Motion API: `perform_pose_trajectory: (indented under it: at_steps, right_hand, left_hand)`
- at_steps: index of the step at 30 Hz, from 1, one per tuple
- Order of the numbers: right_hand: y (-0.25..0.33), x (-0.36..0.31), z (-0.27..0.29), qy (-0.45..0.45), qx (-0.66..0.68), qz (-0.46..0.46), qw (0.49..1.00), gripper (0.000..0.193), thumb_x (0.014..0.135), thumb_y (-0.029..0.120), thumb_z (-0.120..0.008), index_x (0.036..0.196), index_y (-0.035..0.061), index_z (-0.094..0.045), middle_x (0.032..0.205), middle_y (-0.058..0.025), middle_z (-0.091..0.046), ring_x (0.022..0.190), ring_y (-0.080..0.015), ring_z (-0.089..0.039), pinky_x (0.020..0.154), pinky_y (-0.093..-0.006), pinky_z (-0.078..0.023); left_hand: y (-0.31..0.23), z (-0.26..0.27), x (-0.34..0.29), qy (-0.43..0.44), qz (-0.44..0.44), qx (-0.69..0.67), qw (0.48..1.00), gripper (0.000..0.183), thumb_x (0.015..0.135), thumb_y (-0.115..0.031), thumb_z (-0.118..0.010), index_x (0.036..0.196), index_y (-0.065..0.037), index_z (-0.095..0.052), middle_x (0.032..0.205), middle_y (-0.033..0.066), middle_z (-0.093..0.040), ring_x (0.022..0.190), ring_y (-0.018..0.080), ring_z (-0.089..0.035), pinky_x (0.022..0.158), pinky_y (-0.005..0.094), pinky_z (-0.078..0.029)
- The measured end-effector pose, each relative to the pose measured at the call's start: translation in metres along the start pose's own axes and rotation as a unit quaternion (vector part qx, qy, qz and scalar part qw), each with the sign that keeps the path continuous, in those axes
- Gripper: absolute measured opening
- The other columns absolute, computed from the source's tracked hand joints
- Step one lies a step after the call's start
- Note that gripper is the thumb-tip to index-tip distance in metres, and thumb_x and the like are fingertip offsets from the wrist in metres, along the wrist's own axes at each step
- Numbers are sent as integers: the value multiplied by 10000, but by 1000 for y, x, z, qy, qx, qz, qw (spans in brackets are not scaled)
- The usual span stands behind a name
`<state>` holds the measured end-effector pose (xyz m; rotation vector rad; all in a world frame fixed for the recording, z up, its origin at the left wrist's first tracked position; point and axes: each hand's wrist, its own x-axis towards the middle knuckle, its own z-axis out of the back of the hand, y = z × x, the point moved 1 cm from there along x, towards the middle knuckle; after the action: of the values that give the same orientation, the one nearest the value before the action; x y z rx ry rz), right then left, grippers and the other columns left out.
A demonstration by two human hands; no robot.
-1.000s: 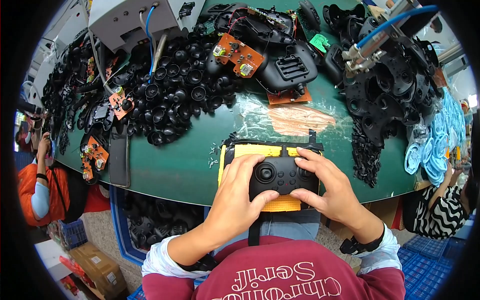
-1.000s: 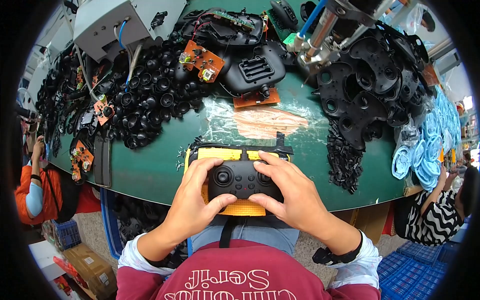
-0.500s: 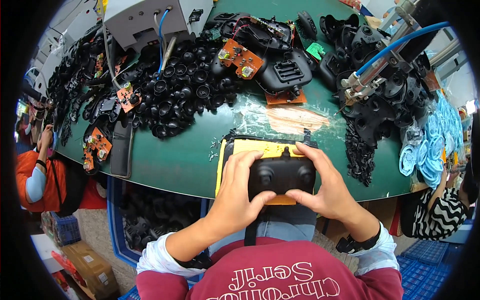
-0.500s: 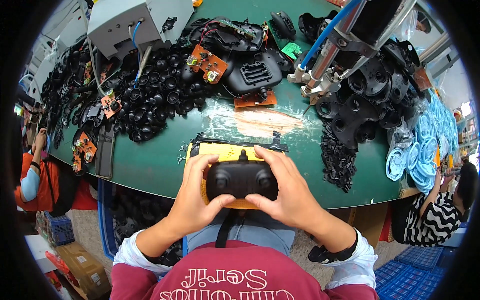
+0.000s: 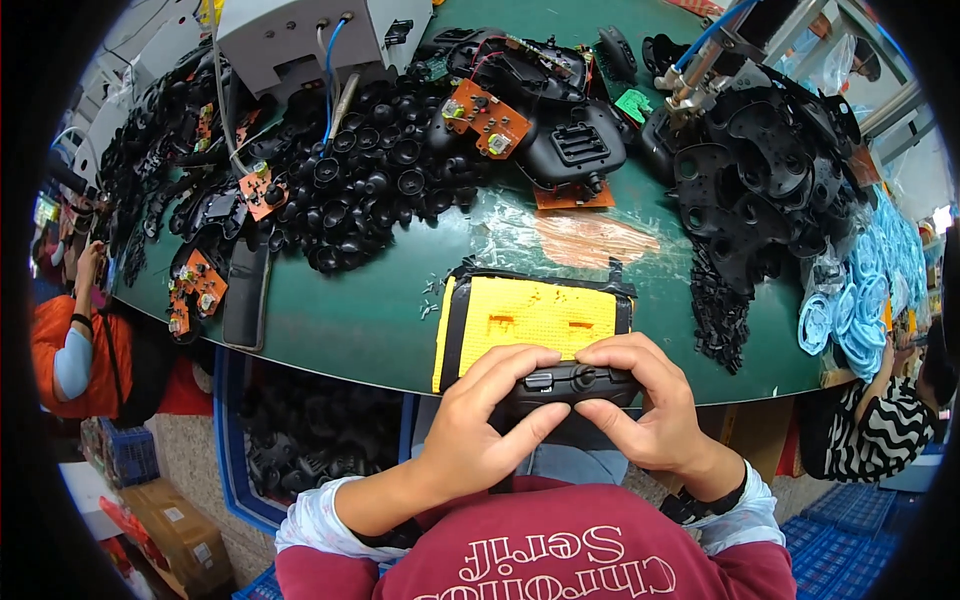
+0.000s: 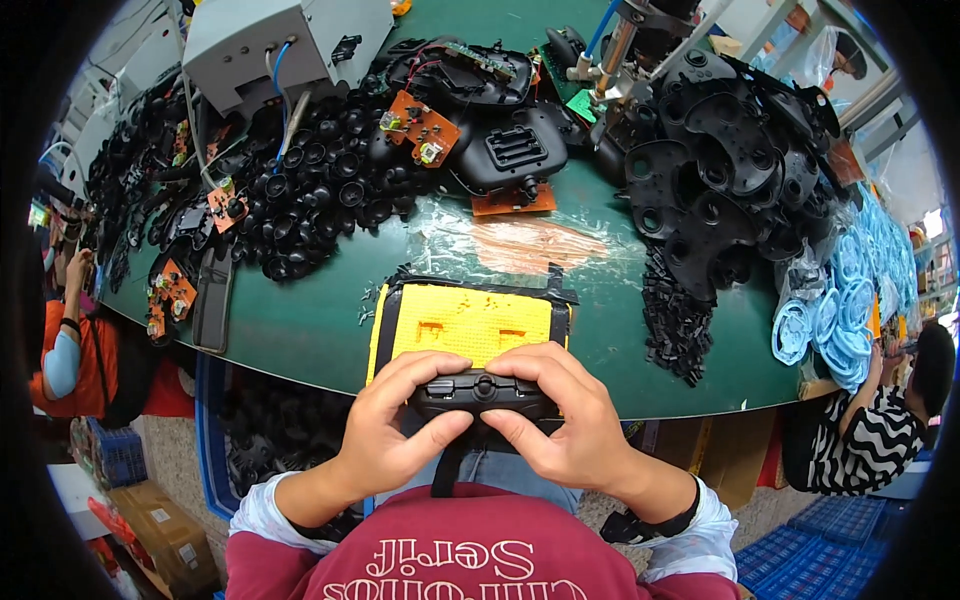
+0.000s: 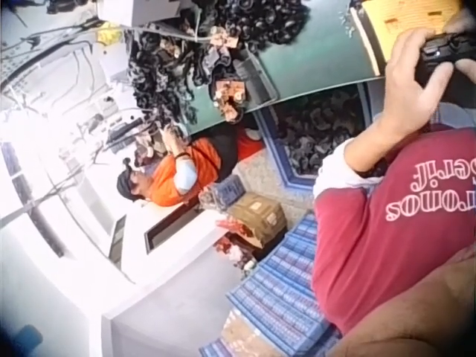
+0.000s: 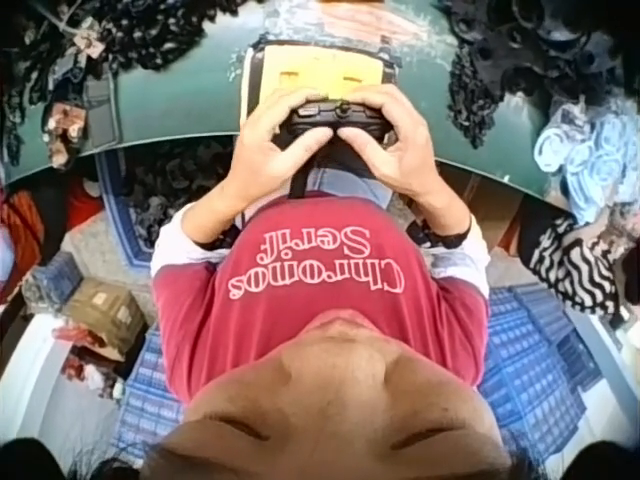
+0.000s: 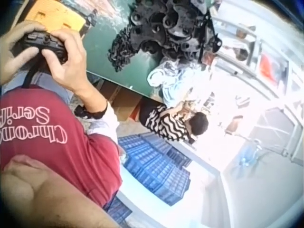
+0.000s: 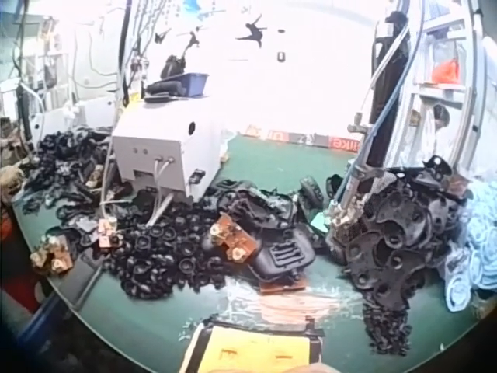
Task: Assembling the internal PCBs and external shells of handheld game controllers at an electronics workbench.
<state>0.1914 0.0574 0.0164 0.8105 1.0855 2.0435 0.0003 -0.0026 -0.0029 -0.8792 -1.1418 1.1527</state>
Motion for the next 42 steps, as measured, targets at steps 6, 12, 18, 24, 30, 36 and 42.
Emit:
perform_pose_trajectory:
  at_steps: [6, 12, 18, 24, 30, 36, 42]
  right_hand:
    - [-5, 3, -7, -34, -38, 73, 996, 394, 713, 30, -805, 1066, 8, -630, 1018, -150, -661, 939, -296, -655, 810, -358, -528]
    - [-7, 11, -5, -12, -3, 86, 996, 384, 705, 45, -820, 1046, 14, -646, 1012, -136, -677, 906, -291, -679, 803, -353, -536]
    - [-4, 14, -7, -49, -15, 138, 989, 274, 720, 59, -820, 943, 12, -669, 922, -119, -713, 891, -263, -693, 787, -339, -538]
    - [-9, 10, -4, -54, 35, 90, 994, 404, 730, 68, -825, 1080, 2, -633, 1028, -145, -695, 959, -285, -681, 864, -355, -531]
    - [-22, -1, -4, -35, 57, 79, 995, 374, 732, 54, -820, 1061, 0, -649, 1055, -173, -696, 986, -290, -686, 863, -349, -533]
    - [-20, 2, -2, -27, 44, 82, 995, 330, 749, 33, -794, 1043, 5, -648, 1054, -160, -693, 1001, -283, -679, 865, -344, -528]
    - [-28, -5, 1, 9, 108, 42, 993, 346, 791, 60, -767, 1105, 11, -631, 1117, -146, -669, 1059, -271, -645, 915, -353, -498]
  left_hand:
    - [-1, 0, 5, -33, -76, 39, 996, 358, 736, 29, -751, 1076, 32, -637, 1051, 157, -669, 984, 303, -646, 851, 362, -517]
    - [3, -1, 5, -42, -77, 43, 995, 362, 733, 27, -748, 1078, 31, -636, 1047, 156, -669, 971, 301, -646, 835, 361, -515]
    - [1, -2, 5, -43, -78, 44, 995, 357, 735, 17, -749, 1074, 25, -637, 1044, 152, -669, 961, 300, -645, 837, 365, -508]
    - [3, -3, 5, -48, -78, 44, 995, 355, 729, 21, -749, 1067, 24, -638, 1044, 149, -671, 960, 299, -646, 838, 365, -510]
    - [1, -3, 5, -44, -85, 49, 994, 357, 727, 20, -750, 1067, 21, -639, 1033, 153, -675, 956, 302, -649, 836, 369, -513]
    - [2, -3, 5, -49, -95, 74, 992, 317, 767, -7, -745, 1062, 24, -632, 1027, 165, -678, 949, 285, -663, 818, 342, -528]
    - [2, -4, 4, -50, -103, 77, 990, 324, 764, -1, -742, 1066, 21, -625, 1028, 162, -673, 958, 285, -660, 827, 343, -524]
